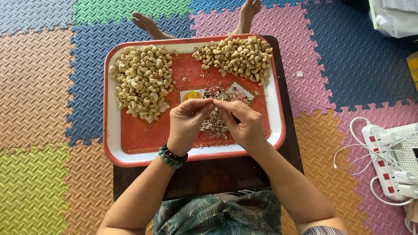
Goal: Manually peeling the skin off cashew nuts and sorting them on a tray.
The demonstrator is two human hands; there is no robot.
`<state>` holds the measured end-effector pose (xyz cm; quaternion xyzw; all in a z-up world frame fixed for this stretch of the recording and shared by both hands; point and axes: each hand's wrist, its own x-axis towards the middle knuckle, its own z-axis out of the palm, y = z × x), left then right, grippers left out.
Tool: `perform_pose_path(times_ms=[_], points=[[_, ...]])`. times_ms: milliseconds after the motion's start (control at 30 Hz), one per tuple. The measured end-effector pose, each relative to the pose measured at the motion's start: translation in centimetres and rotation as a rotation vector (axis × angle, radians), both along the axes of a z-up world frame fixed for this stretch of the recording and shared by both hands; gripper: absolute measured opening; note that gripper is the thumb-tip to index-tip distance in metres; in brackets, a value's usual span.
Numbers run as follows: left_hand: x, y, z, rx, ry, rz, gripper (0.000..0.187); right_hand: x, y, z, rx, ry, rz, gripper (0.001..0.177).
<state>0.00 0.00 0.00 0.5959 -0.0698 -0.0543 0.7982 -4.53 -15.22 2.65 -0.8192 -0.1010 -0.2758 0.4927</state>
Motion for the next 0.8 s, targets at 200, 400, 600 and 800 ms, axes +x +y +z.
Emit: perform_pose_path(times_ms=[200,400,600,800], points=[[-0.1,0.0,0.3,0.039,-0.072,0.006,0.014,0.0,0.1,0.7,0.062,0.030,0.002,0.015],[-0.3,0.2,2.1,0.156,-0.212,0.028,0.034,-0.2,-0.4,0.2,0.226,0.189,0.060,0.017],[-0.5,0.1,2.7,0.270,-0.300,0.043,0.038,0.0,-1.3,0.0,0.423,0.343,0.151,0.017],[2.4,1.8,0.7,0.435,-0.478,0.152,0.018,0.3,-2.6,0.3,0.242,0.230,0.076,0.025]])
